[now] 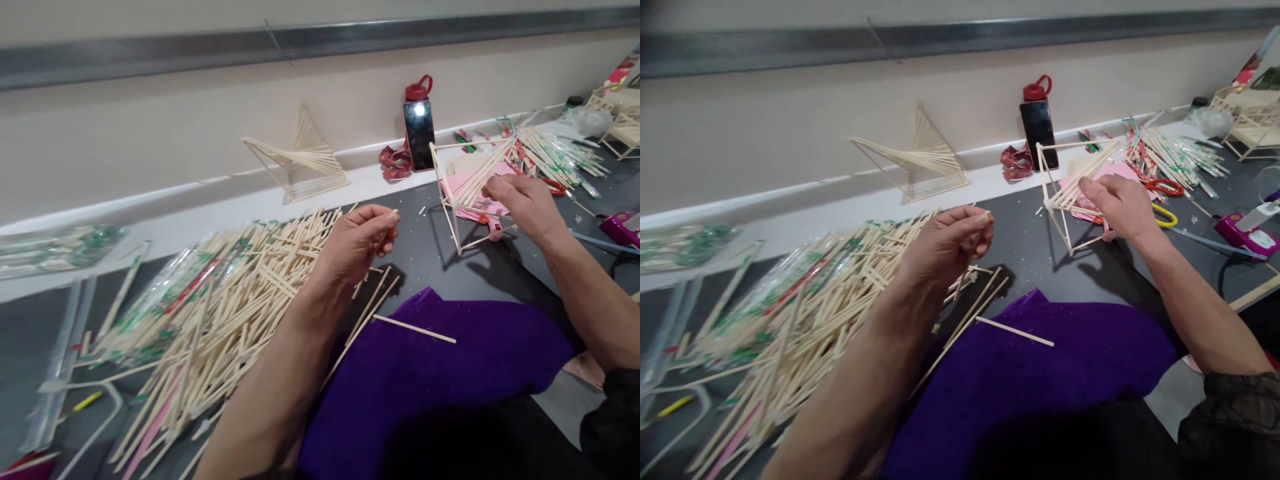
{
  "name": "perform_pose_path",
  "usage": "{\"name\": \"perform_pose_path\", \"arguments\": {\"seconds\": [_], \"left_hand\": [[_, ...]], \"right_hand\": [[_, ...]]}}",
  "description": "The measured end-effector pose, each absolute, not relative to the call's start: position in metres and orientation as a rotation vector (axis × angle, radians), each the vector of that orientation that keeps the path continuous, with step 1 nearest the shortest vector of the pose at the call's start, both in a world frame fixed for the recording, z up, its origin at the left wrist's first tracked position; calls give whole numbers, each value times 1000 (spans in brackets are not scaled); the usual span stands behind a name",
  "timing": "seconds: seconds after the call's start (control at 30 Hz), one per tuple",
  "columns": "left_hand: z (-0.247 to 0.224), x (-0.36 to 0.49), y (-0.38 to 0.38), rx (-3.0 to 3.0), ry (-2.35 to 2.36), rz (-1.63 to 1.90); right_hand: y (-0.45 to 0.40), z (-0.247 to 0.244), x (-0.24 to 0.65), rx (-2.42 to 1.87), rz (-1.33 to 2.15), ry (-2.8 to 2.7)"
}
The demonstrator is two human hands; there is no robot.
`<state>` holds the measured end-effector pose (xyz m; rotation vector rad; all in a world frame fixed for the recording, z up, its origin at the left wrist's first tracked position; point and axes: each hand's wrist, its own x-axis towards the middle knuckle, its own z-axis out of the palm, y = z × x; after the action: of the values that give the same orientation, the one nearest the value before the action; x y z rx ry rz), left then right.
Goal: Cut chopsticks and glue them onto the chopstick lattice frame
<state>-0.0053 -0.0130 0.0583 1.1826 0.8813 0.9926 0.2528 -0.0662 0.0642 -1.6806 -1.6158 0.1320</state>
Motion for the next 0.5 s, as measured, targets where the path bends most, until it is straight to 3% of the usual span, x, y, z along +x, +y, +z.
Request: {"name": "perform_pose_path", "arguments": {"seconds": [0.3, 0.5], "left_hand": [[88, -35, -4, 1164, 827, 1251], [99, -43, -9, 1202, 791, 1304]], "right_hand": [[-35, 71, 192, -1814, 136, -1833], [-14, 68, 151, -1857, -216, -2245]]}}
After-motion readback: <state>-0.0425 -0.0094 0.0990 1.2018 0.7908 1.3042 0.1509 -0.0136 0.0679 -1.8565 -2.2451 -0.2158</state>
